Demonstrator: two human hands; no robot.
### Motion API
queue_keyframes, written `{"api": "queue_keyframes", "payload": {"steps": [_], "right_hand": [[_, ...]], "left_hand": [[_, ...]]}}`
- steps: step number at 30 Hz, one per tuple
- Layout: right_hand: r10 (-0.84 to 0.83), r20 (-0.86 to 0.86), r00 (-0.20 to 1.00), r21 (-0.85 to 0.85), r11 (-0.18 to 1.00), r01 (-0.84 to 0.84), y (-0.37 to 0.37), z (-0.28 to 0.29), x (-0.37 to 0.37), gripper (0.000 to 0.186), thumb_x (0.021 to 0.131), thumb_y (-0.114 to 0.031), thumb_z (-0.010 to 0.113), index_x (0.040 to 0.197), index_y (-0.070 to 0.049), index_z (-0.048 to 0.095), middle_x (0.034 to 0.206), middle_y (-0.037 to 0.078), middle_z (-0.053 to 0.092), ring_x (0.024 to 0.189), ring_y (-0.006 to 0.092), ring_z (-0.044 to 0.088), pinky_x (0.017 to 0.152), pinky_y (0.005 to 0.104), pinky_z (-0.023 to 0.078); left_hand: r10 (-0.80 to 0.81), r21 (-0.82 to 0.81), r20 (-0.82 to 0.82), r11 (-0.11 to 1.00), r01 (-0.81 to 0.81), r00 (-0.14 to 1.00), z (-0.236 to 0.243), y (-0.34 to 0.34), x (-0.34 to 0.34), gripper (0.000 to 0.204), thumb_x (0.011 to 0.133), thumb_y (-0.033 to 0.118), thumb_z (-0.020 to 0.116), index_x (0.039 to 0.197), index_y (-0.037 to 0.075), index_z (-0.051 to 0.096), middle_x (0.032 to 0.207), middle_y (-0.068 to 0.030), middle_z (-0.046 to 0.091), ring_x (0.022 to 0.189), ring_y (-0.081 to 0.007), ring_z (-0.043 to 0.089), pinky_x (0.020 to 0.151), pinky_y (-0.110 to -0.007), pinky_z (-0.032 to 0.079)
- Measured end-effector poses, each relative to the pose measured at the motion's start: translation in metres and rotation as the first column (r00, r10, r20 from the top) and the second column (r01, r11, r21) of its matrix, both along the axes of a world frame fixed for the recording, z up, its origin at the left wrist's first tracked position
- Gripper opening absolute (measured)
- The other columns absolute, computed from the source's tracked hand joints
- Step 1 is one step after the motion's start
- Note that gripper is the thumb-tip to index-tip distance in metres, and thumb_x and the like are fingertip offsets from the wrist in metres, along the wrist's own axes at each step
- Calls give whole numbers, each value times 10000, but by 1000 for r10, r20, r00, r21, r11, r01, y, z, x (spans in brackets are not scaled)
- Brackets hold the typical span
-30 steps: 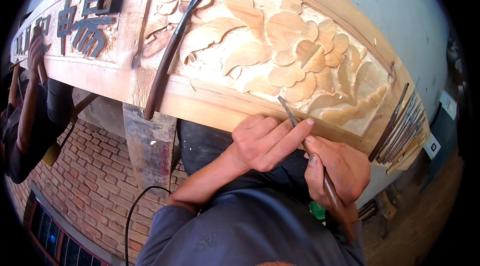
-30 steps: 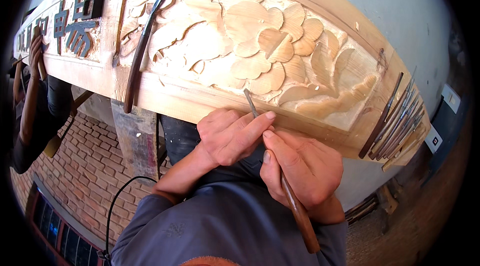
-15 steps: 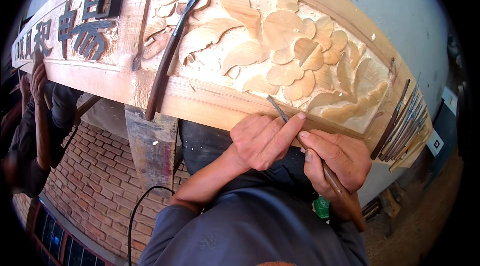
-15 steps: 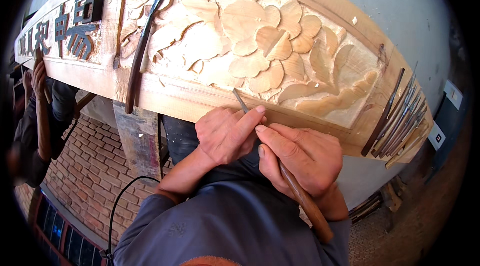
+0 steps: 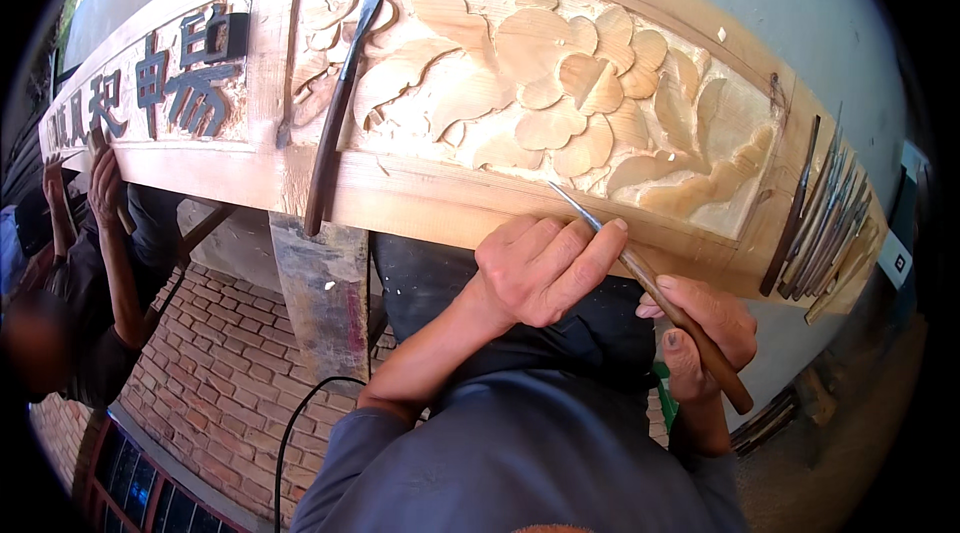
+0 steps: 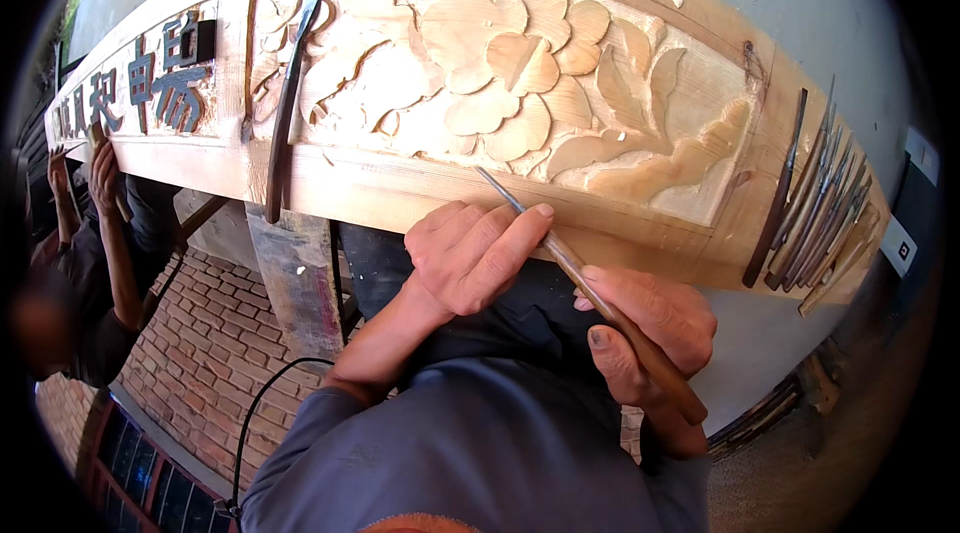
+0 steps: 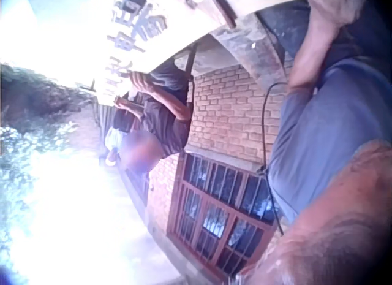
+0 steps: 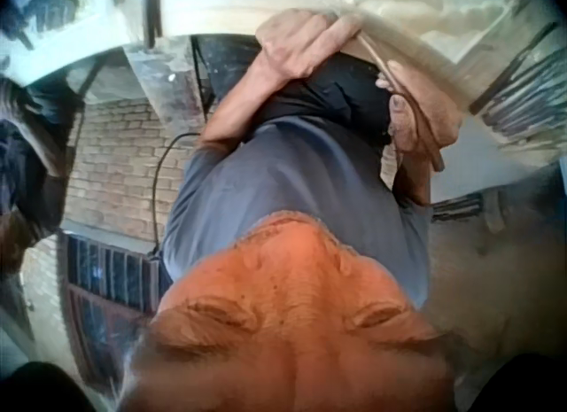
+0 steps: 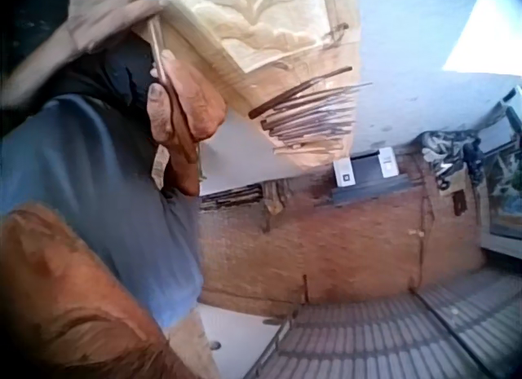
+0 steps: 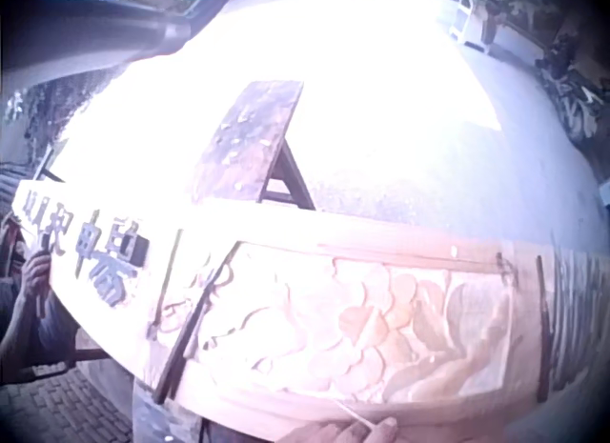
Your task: The person carves a floral design into a long wooden board using a chisel, periodically switching between different chisels and gouges from a rack.
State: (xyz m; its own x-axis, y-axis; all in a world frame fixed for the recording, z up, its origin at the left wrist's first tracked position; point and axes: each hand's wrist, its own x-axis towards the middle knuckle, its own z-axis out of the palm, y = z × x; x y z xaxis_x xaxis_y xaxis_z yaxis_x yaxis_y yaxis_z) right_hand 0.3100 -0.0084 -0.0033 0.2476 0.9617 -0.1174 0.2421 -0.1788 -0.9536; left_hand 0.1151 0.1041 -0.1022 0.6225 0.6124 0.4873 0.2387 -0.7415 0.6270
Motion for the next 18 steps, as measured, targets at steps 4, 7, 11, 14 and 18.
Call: {"api": "queue_keyframes", "payload": {"steps": [4,7,11,14,18], "right_hand": [[-61,51,997,8,998,61,-15,-8,16,408,1055,-222,697,1212,151,749,924,268,804,754,305,798,753,369,648],[-449,-335,829,-244,891,384,-22,-32,12,437,1161,-193,514,1207,178,739,895,244,768,690,273,757,683,373,635],[-445,-369,816,-285,890,357,-18,-41,15,436,1161,-199,529,1211,180,740,912,246,769,693,270,760,691,358,641],[-423,-358,832,-298,897,327,-13,-43,15,431,1166,-195,536,1215,180,742,914,241,771,691,265,760,690,347,641],[-438,-383,814,-312,890,332,-5,-50,15,420,1166,-191,549,1219,177,744,908,229,765,702,261,757,694,349,644]], "left_hand": [[25,123,-39,992,-20,999,-4,-5,9,532,838,123,779,1356,3,783,825,-12,627,650,-129,569,556,-287,469],[34,69,-170,997,-22,985,2,-6,15,496,877,75,862,1366,23,797,819,-14,647,629,-141,592,542,-311,473],[15,80,-144,997,-3,989,-3,-5,11,549,832,44,849,1377,19,793,811,-13,637,624,-143,591,542,-317,477],[21,76,-152,997,-9,988,-6,-6,10,561,831,80,791,1388,14,780,812,-14,601,646,-144,595,560,-314,489],[49,71,-178,997,-37,983,-7,-6,12,564,845,123,735,1396,9,766,822,-17,557,671,-148,604,579,-316,503]]}}
